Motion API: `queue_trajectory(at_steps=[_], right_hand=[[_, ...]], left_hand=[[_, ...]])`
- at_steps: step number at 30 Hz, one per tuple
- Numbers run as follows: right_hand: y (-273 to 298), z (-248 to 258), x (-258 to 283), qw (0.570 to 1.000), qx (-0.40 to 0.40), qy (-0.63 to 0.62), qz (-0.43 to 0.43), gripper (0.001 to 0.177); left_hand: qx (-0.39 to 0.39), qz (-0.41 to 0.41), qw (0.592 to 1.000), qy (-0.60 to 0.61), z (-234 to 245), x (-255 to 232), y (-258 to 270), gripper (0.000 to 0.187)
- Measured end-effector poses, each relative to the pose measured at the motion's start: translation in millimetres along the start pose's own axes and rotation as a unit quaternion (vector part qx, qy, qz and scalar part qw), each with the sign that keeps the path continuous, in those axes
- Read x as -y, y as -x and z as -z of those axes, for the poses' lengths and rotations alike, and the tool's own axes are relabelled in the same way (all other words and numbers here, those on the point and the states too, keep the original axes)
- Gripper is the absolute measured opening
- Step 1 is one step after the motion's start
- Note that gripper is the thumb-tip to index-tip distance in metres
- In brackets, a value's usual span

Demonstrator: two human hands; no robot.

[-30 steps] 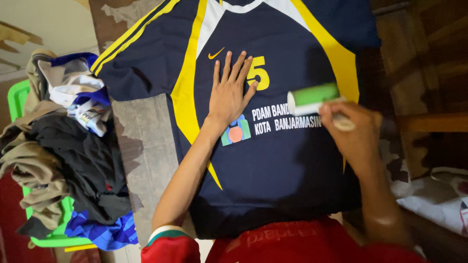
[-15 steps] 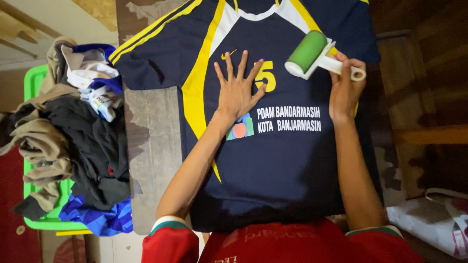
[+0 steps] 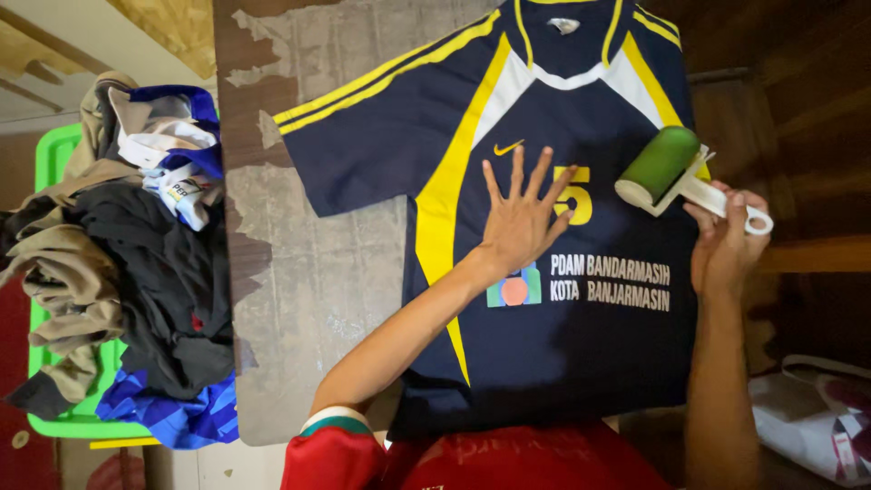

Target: The person uses a lint roller to remove lint and debris from a dark blue and yellow sports jersey laid flat on a table. The person repeatedly rolls the adhesive roller over the front and sleeves of the jersey.

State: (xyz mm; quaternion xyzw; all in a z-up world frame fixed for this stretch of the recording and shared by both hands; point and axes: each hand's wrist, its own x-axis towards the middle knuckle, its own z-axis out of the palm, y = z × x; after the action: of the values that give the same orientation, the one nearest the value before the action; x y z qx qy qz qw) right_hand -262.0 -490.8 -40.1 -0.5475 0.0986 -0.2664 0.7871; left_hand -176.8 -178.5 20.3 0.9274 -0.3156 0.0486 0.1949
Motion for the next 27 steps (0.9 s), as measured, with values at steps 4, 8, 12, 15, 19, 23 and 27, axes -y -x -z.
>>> queue_trajectory(at_steps=[4,8,12,15,19,23,27], right_hand=[[20,-13,26,0.992,0.071,0.095,0.036,0.019],[34,-65,53,0.954,0.119,0.257,0.097,0.027],[46,-144,86,0.807,0.162,0.514,0.244,0.026],[58,-207,92,0.81,0.249,0.479,0.229,0.023],[59,-273,94,0.84,0.387,0.336,0.179,0.033],[68,-314,81,0.686,0.384,0.485,0.382,0.028],[76,-330,65,0.702,0.435,0.451,0.339,0.03]], left_hand=[[-0.062,-0.005,0.995,0.084,11,7,4,0.063],[-0.118,0.019,0.991,0.064,41,73,7,0.051],[-0.097,0.049,0.994,0.004,77,145,21,0.052],[-0.04,0.038,0.998,-0.034,82,167,41,0.061],[-0.016,0.065,0.995,-0.067,83,177,58,0.064],[-0.03,0.083,0.995,-0.049,84,181,70,0.069],[-0.021,0.081,0.995,-0.058,93,191,83,0.065]])
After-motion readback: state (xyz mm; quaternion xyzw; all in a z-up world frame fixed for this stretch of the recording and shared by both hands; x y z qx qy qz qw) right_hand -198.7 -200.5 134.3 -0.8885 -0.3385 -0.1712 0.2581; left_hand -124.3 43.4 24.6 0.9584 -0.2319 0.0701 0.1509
